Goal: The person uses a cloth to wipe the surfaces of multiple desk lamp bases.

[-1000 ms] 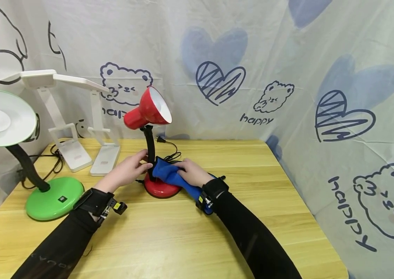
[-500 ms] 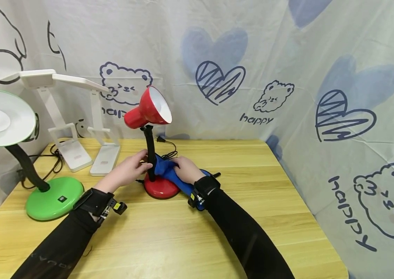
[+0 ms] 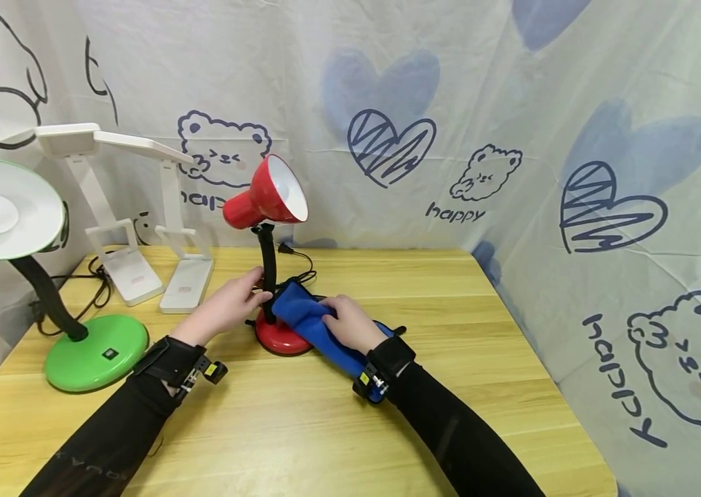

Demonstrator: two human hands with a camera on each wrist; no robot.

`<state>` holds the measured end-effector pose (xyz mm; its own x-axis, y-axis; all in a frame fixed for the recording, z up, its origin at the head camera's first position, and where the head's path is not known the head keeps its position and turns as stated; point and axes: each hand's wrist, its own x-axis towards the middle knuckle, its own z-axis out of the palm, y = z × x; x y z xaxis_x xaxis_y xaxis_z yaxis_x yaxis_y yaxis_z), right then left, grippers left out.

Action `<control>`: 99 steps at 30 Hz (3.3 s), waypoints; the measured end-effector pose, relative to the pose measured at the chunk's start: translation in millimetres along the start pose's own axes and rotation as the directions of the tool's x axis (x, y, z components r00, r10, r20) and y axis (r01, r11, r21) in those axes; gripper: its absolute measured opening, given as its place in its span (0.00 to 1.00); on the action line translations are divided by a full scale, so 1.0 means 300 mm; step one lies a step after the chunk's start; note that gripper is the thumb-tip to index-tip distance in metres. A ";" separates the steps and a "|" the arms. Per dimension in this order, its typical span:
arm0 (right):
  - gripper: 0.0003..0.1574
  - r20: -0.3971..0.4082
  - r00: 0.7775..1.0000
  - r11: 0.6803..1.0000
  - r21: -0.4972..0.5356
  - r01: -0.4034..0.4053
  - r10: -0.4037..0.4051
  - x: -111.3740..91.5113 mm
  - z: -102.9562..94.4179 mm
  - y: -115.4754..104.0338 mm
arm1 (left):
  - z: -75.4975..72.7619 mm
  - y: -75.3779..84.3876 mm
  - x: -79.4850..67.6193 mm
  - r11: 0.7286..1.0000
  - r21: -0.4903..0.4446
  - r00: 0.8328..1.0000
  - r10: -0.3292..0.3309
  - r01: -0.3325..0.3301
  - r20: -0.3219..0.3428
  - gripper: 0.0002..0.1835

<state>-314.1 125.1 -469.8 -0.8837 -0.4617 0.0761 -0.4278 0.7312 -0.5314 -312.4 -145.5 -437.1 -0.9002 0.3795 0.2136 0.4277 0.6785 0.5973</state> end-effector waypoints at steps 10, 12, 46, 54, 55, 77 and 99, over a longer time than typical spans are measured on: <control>0.19 0.006 0.999 0.999 -0.016 0.032 -0.032 0.180 0.035 -0.054 | -0.003 0.009 -0.004 0.997 0.069 1.000 0.021 -0.020 -0.012 0.12; 0.19 0.044 0.998 0.999 -0.013 0.049 -0.049 0.214 0.039 -0.070 | -0.002 0.011 -0.005 0.997 0.073 1.000 0.020 -0.019 -0.011 0.11; 0.10 0.380 0.910 0.954 0.297 0.048 -0.164 0.374 0.084 -0.116 | -0.003 0.013 -0.004 0.995 0.098 0.999 0.021 -0.017 -0.041 0.11; 0.19 0.285 0.948 0.990 0.075 0.124 -0.140 0.292 0.049 -0.057 | -0.001 0.011 -0.009 0.995 0.102 0.999 0.022 -0.019 -0.028 0.13; 0.22 0.280 0.950 0.990 0.054 0.130 -0.140 0.277 0.042 -0.047 | -0.001 0.012 -0.010 0.995 0.102 0.999 0.019 -0.017 -0.027 0.13; 0.50 0.278 0.956 0.903 -0.381 0.201 -0.095 -0.055 -0.031 0.030 | 0.004 0.006 -0.004 0.996 0.093 0.999 0.017 -0.014 -0.032 0.12; 0.19 0.258 0.912 -0.030 0.964 -0.263 0.319 -0.101 -0.194 0.137 | 0.000 0.016 -0.007 0.999 0.042 1.000 -0.008 0.009 -0.010 0.11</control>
<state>-316.0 198.4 -444.9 -0.8934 -0.3171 -0.3182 0.4280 -0.3852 -0.8176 -308.6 -143.0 -434.7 -0.9045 0.3675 0.2164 0.4229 0.7077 0.5659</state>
